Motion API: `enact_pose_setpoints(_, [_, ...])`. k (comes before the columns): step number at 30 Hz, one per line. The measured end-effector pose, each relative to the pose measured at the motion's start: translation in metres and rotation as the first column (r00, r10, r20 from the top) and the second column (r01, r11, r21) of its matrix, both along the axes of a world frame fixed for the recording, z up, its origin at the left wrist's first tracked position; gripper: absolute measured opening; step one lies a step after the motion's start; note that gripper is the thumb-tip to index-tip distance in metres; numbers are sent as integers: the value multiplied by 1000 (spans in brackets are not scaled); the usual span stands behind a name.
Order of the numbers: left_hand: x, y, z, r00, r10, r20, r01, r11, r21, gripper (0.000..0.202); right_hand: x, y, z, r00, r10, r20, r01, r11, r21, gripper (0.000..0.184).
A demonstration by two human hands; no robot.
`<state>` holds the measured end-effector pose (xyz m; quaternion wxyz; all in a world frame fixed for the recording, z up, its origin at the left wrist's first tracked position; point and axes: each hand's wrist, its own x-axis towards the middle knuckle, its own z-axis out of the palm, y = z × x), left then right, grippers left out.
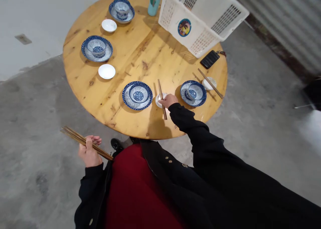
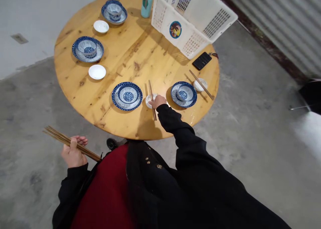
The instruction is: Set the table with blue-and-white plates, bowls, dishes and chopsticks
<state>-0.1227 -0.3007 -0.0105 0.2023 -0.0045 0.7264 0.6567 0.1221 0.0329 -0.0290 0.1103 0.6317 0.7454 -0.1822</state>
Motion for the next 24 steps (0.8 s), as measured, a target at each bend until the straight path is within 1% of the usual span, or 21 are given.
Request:
enact_pose_setpoints(2, [-4, -2, -1, 1000, -16, 7, 16, 1000, -2, 33, -5, -2, -2, 1000, -7, 11, 6, 999, 33, 26])
enact_pose_setpoints(6, [-11, -5, -3, 999, -37, 12, 37, 999, -3, 33, -7, -8, -7, 999, -34, 2, 34, 998, 57, 20])
enact_pose_setpoints(10, [-15, -7, -5, 998, -56, 36, 56, 998, 12, 30, -5, -15, -9, 998, -55, -10, 56, 997, 55, 19])
enact_pose_setpoints(15, [-19, -8, -8, 994, -93, 53, 92, 995, 21, 22, -6, -17, -6, 997, -73, -1, 73, 997, 30, 20])
enact_pose_setpoints(18, [-21, -8, -9, 994, -98, 54, 97, 995, 17, 21, -6, -16, 0, 997, -73, 0, 73, 997, 26, 22])
enact_pose_setpoints(20, [-22, -9, -8, 994, -97, 43, 97, 995, 11, 22, -5, -18, 8, 997, -73, 0, 73, 996, 45, 26])
enact_pose_setpoints(22, [-23, -9, -5, 995, -92, 47, 91, 996, 10, 22, -7, -26, 19, 997, -68, -21, 69, 992, 105, 29])
enact_pose_setpoints(24, [-25, -6, -1, 995, -89, 53, 88, 996, 24, 24, -16, -43, 34, 994, -22, -106, 41, 984, 175, 28])
